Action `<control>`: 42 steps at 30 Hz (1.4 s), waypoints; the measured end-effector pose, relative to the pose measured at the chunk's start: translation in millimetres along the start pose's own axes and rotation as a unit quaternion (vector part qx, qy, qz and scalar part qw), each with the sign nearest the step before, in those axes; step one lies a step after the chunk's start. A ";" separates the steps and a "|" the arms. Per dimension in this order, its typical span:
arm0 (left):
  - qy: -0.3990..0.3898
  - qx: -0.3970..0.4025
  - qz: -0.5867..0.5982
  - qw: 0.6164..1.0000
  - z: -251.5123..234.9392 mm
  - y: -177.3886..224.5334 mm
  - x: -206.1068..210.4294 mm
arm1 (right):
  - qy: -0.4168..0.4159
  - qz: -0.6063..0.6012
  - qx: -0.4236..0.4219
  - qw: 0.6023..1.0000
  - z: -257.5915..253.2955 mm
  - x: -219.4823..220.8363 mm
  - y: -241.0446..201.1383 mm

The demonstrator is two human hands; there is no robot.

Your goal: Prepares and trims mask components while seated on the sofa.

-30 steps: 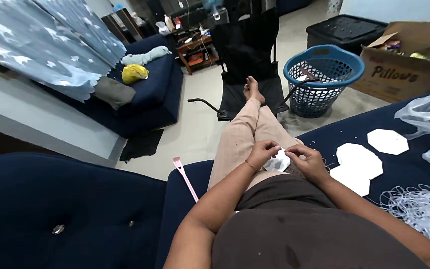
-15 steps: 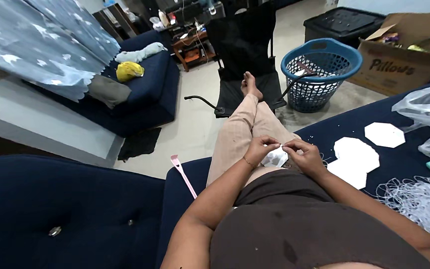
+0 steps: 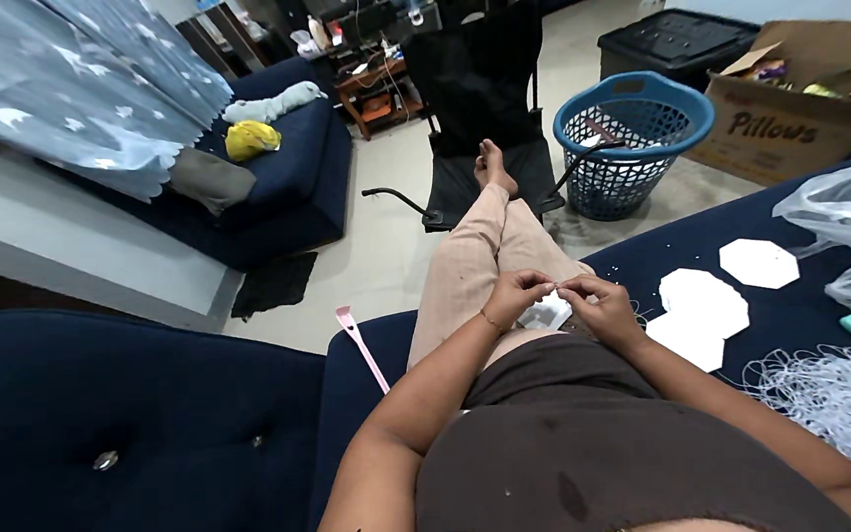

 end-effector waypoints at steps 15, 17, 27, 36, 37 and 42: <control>0.000 0.035 -0.016 0.999 -0.4 -3.0 -0.9 | -0.004 0.004 0.021 1.000 1.4 -0.4 -1.2; -0.002 0.045 -0.016 0.999 -1.0 -3.9 -0.9 | -0.008 0.005 0.025 1.000 1.9 0.0 -0.7; -0.025 0.031 -0.008 0.999 -2.3 -6.7 -1.8 | -0.018 0.002 0.042 0.999 3.4 0.4 -1.8; -0.060 0.048 0.035 0.996 -1.3 -6.2 -3.9 | -0.044 -0.076 0.117 0.989 3.2 -2.2 -2.9; -0.064 0.051 0.038 0.996 -1.0 -6.0 -4.2 | -0.046 -0.082 0.116 0.989 3.1 -2.5 -3.4; -0.095 0.061 0.045 0.993 -1.9 -6.0 -5.1 | -0.068 -0.105 0.137 0.983 2.6 -4.9 -4.3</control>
Point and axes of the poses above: each hand's wrist, its own z-axis away from the middle knuckle, its own x-axis out of the palm, y = z × x, the point moved 2 cm from there along -z, towards the middle knuckle, and after that the axes turned 15 degrees about y, right-handed, at the moved point
